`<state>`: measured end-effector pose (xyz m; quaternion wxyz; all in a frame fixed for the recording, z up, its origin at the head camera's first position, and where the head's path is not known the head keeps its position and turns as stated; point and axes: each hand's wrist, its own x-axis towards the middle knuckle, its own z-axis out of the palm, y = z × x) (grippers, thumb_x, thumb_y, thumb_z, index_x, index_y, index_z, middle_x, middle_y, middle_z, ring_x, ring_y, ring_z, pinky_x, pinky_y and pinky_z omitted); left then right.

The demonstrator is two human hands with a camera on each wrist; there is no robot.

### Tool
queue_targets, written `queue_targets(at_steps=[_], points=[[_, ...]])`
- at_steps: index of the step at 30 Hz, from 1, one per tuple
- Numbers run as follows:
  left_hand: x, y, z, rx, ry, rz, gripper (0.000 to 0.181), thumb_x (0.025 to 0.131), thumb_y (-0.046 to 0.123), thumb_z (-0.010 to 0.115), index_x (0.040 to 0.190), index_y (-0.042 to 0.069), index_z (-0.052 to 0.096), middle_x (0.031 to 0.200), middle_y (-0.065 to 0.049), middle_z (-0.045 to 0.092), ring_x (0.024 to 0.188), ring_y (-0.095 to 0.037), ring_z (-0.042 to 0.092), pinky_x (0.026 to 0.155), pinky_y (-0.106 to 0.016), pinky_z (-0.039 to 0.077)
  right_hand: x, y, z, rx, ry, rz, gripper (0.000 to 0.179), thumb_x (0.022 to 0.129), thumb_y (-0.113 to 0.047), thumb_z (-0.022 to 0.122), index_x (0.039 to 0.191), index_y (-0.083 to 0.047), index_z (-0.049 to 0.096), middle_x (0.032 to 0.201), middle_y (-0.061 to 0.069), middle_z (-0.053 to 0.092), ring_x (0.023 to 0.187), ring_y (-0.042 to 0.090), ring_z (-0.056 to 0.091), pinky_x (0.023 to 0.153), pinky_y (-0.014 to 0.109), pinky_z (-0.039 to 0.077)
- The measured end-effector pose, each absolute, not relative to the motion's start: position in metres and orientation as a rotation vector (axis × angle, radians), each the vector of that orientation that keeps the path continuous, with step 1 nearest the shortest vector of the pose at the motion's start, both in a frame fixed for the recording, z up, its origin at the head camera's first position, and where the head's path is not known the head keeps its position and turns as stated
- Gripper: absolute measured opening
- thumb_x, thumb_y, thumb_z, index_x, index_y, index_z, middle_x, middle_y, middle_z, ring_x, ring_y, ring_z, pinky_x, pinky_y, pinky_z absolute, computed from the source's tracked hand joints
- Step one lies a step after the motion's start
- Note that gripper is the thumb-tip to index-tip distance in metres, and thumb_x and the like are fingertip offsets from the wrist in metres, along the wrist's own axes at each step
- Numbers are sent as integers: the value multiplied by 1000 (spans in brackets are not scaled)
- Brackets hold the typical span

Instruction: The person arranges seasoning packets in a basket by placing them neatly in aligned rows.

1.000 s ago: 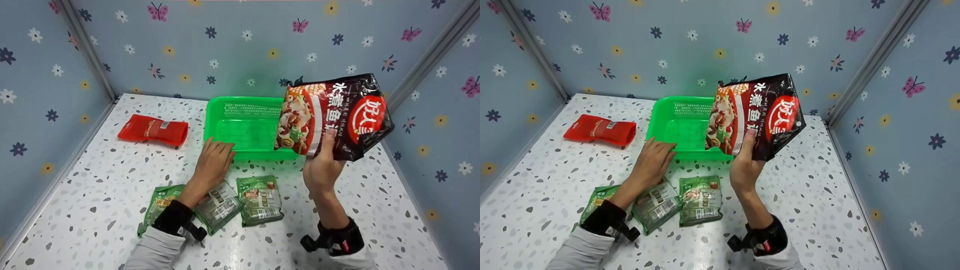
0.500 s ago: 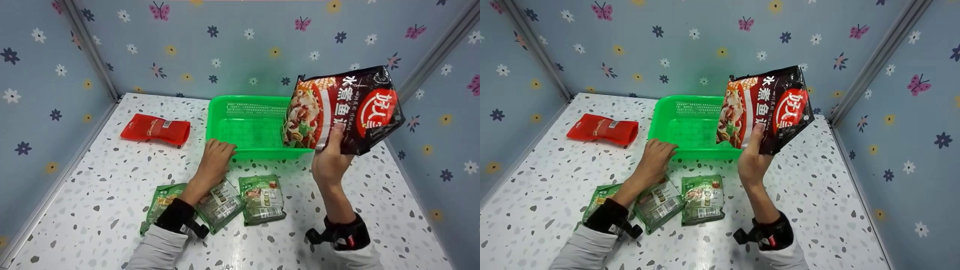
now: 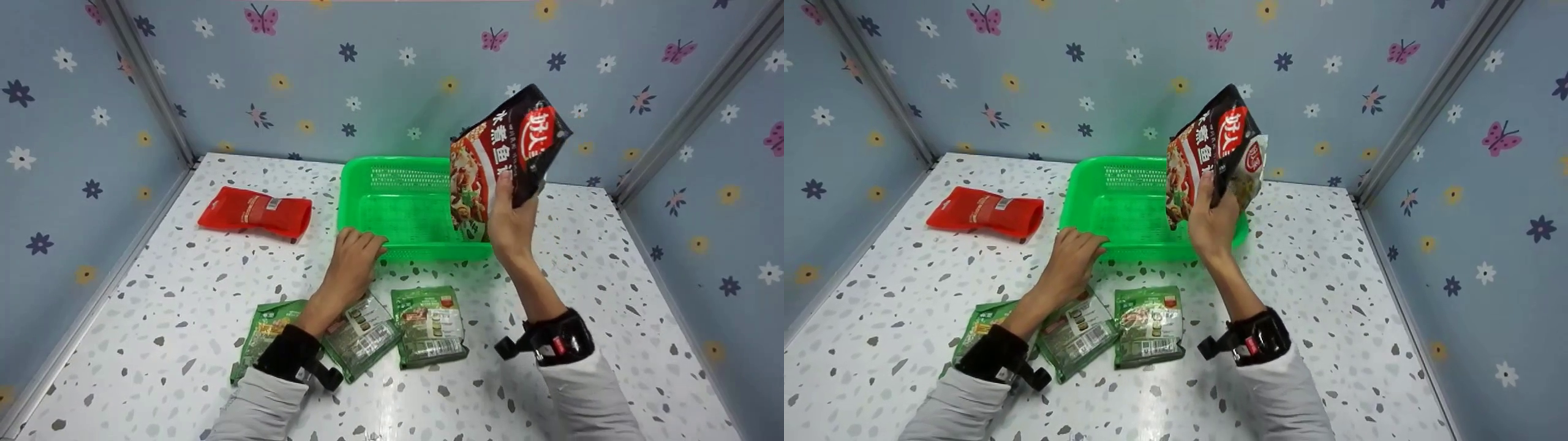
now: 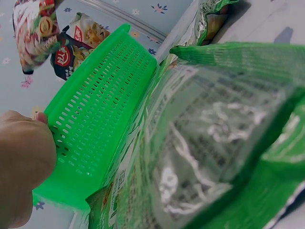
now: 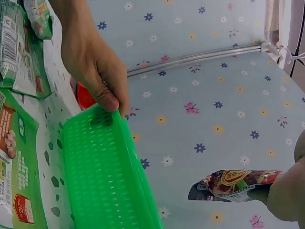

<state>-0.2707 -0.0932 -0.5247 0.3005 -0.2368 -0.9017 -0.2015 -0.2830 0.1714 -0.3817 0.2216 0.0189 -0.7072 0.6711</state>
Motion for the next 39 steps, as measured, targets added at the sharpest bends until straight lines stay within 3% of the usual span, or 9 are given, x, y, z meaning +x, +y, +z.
queue_targets(at_steps=[3,5,7,9,11,26,34,39], points=[[-271,-93,-526,-627,-2388,-543,15,109,16,73,121,8,78,109,-10,82,99,-33,67,107,-51,49,-298,167,-388,34,-2054,1791,53,122,-31,49,167,-4,43,121,10,66,102,15,65,91,32,55],[-271,-93,-526,-629,-2377,-542,15,108,15,74,121,7,78,109,-11,82,99,-33,67,106,-50,49,-307,165,-392,54,-2120,1732,41,122,-31,48,143,1,62,90,2,57,74,9,51,70,28,44],[-271,-93,-526,-632,-2374,-545,15,109,16,73,121,7,78,109,-11,82,98,-33,67,105,-50,49,-316,164,-397,63,-2188,1659,33,123,-31,47,123,-3,66,75,-3,42,60,10,38,60,29,34],[-270,-93,-526,-632,-2378,-545,16,110,17,72,121,8,77,109,-11,81,99,-33,66,106,-50,49,-324,163,-402,77,-2246,1600,33,123,-30,46,105,-7,60,70,-4,38,57,10,36,59,29,32],[-270,-93,-525,-628,-2388,-542,16,111,18,70,121,8,77,109,-10,81,100,-32,67,107,-50,49,-331,163,-407,95,-2302,1547,32,124,-28,45,99,-10,55,70,-3,38,58,12,36,60,30,32],[-271,-93,-525,-620,-2366,-514,14,109,16,73,121,9,78,108,-9,81,99,-32,65,107,-49,50,-357,164,-438,161,-2513,1369,38,125,-24,36,90,-15,48,72,0,41,58,16,36,60,34,33],[-272,-92,-526,-614,-2367,-514,16,109,17,74,121,8,78,108,-9,81,98,-31,66,106,-49,50,-373,171,-457,190,-2546,1402,40,125,-27,31,100,-8,56,70,-1,41,56,15,34,60,34,33],[-273,-91,-527,-620,-2353,-502,15,108,17,75,120,9,78,106,-10,81,98,-32,65,105,-49,50,-370,169,-453,127,-2612,1421,40,125,-26,31,90,-14,47,71,0,40,57,16,33,61,34,34]])
